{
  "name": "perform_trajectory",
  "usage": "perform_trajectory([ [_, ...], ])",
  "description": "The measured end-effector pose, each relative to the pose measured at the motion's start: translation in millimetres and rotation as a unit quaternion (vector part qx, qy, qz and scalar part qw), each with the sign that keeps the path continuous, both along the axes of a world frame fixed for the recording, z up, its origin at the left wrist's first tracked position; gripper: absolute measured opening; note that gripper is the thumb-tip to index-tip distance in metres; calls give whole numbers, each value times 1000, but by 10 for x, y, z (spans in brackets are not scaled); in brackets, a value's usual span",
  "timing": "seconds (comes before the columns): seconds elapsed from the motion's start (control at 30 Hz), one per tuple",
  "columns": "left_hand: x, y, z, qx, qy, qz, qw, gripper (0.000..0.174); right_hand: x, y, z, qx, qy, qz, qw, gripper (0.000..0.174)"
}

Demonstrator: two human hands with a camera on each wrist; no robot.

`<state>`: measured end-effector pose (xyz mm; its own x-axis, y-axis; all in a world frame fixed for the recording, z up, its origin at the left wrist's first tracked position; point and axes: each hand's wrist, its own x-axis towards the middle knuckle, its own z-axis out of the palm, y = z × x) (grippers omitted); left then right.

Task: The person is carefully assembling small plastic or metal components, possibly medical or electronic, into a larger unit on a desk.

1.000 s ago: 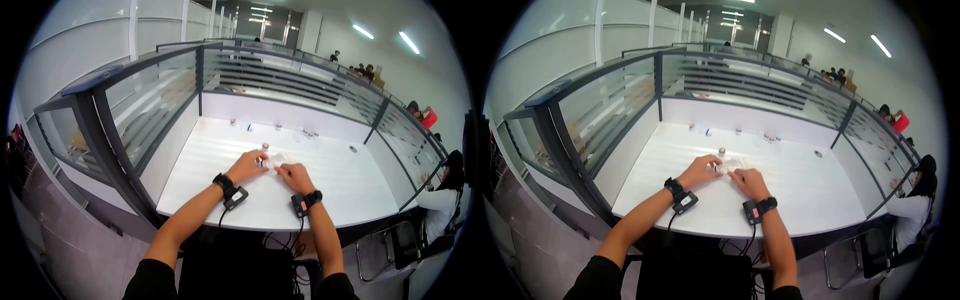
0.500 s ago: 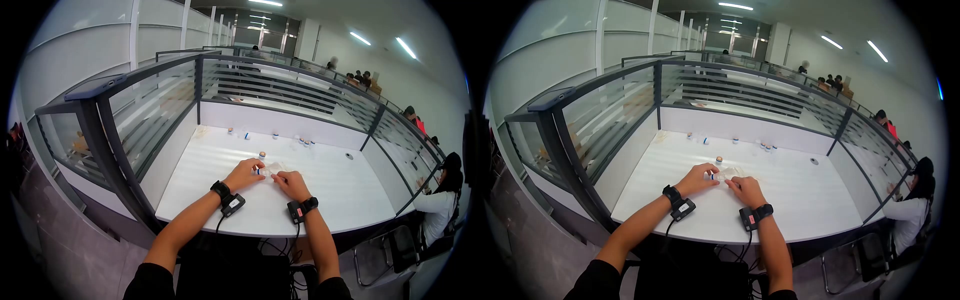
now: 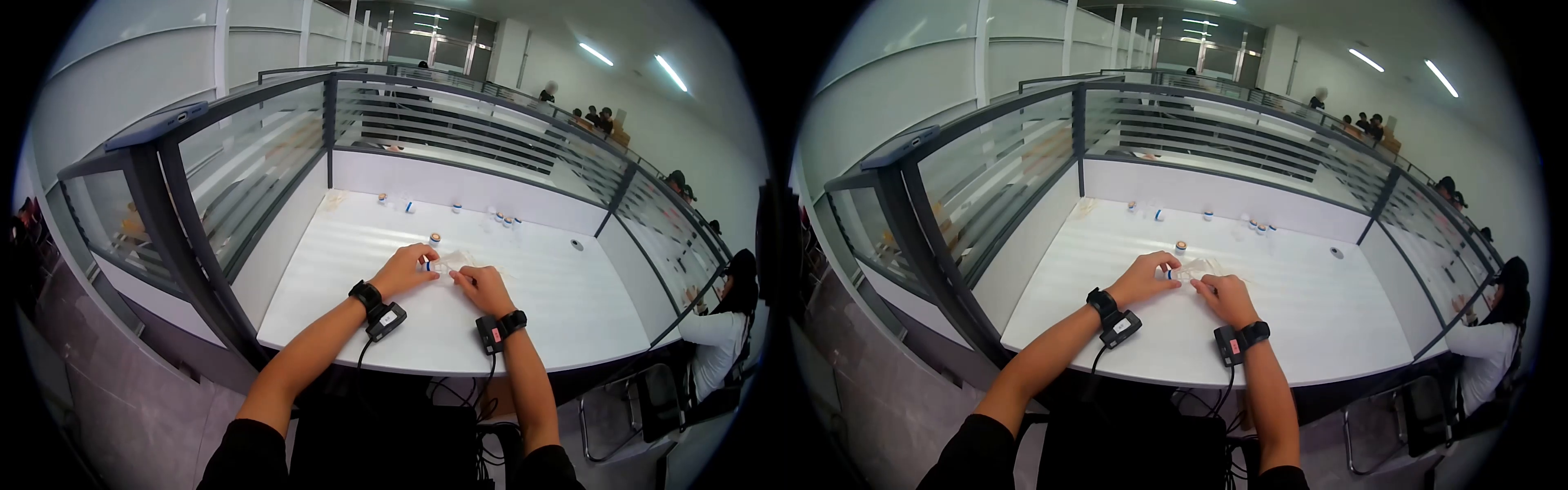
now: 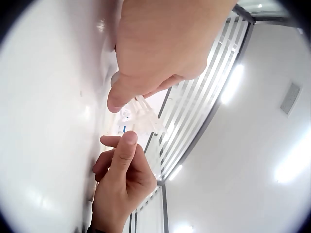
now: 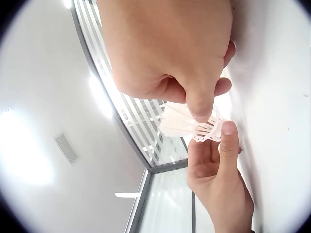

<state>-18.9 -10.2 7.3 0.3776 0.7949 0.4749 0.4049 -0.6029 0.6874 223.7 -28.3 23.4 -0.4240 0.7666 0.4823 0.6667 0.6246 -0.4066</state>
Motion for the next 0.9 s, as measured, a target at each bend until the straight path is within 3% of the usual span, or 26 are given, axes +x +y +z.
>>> perform_trajectory([
  [0.9, 24, 11, -17, 10, -8, -1, 1000, 38, 5, 15, -41, -9, 2, -6, 1000, 35],
])
